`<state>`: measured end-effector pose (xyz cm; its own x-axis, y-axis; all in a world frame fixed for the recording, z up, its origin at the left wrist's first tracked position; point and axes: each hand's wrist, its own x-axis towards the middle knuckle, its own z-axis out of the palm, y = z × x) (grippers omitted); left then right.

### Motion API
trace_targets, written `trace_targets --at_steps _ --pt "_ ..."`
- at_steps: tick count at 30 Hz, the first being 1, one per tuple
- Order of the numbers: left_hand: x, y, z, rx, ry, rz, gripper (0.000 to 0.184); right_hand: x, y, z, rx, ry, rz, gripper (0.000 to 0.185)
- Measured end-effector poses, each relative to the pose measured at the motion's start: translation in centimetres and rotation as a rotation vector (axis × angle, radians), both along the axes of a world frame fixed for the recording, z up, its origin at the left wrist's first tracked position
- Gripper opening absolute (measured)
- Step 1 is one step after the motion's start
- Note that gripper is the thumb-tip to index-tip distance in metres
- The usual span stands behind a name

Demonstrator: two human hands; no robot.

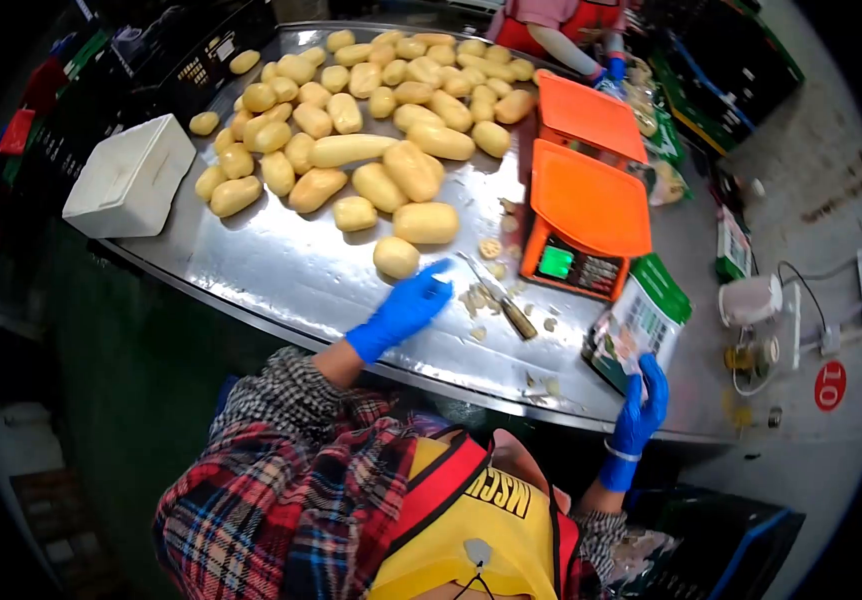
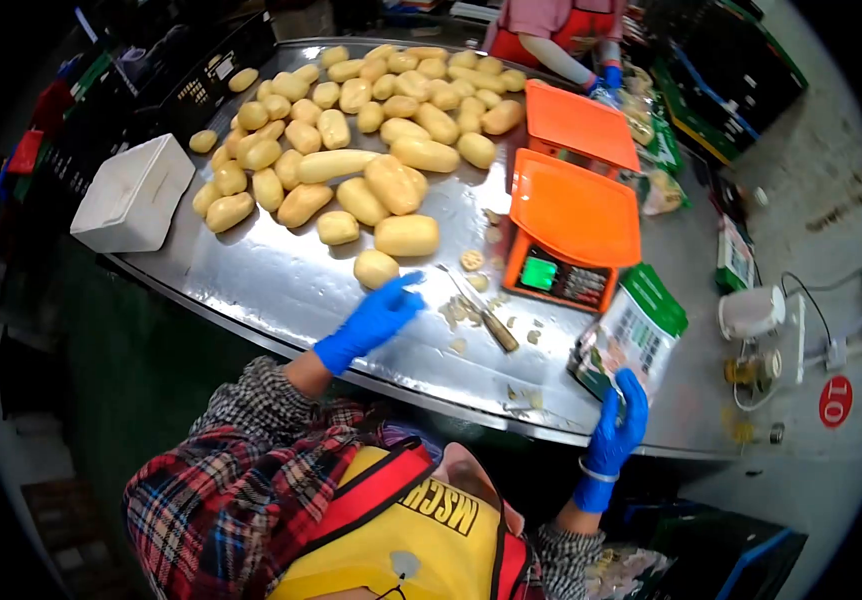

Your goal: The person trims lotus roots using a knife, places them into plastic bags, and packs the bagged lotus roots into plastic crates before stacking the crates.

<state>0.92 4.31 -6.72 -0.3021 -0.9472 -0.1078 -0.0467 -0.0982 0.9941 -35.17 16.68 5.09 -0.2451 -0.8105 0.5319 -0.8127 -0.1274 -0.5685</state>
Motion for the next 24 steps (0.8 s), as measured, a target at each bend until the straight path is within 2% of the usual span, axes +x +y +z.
trace_targets --at_steps 1,2,3,4,7,10,14,15,19,22,24 --pt "2.8 -1.2 -2.3 -0.008 -0.05 0.15 0.048 1.7 -3.4 -1.2 0.013 -0.164 0.109 0.028" --pt "5.1 -1.7 -3.9 -0.01 -0.099 0.293 0.048 3.1 -6.2 -2.0 0.051 -0.118 0.189 0.03" --pt "7.3 -1.3 -3.1 0.055 -0.037 0.339 0.046 4.8 -8.8 -2.4 0.065 0.012 0.271 0.03" --pt "8.2 -0.1 -1.5 0.123 0.03 0.383 0.045 6.2 -10.2 -1.5 0.099 0.032 0.35 0.029" --pt "12.9 -0.8 -2.1 0.148 -0.035 0.531 0.044 11.1 -15.3 -3.5 0.07 0.174 0.589 0.03" --pt "14.9 -1.7 -1.0 0.219 -0.074 0.612 0.042 14.7 -19.4 -5.1 0.15 0.18 0.715 0.035" --pt "14.2 -2.4 -0.3 0.257 -0.063 0.633 0.044 16.1 -24.6 -9.9 0.266 0.03 0.756 0.051" --pt "14.7 -3.9 -1.5 0.267 -0.05 0.634 0.045 17.3 -26.6 -11.3 0.307 -0.004 0.749 0.056" --pt "16.5 -5.7 -3.5 0.242 -0.021 0.675 0.047 21.6 -29.9 -13.2 0.291 0.121 0.722 0.082" --pt "17.5 -6.5 -5.3 0.007 -0.262 0.861 0.05 24.1 -30.8 -13.2 0.251 0.124 0.711 0.089" --pt "18.2 -6.7 -5.4 -0.154 -0.645 0.838 0.056 24.8 -31.0 -14.1 0.294 0.139 0.667 0.091"
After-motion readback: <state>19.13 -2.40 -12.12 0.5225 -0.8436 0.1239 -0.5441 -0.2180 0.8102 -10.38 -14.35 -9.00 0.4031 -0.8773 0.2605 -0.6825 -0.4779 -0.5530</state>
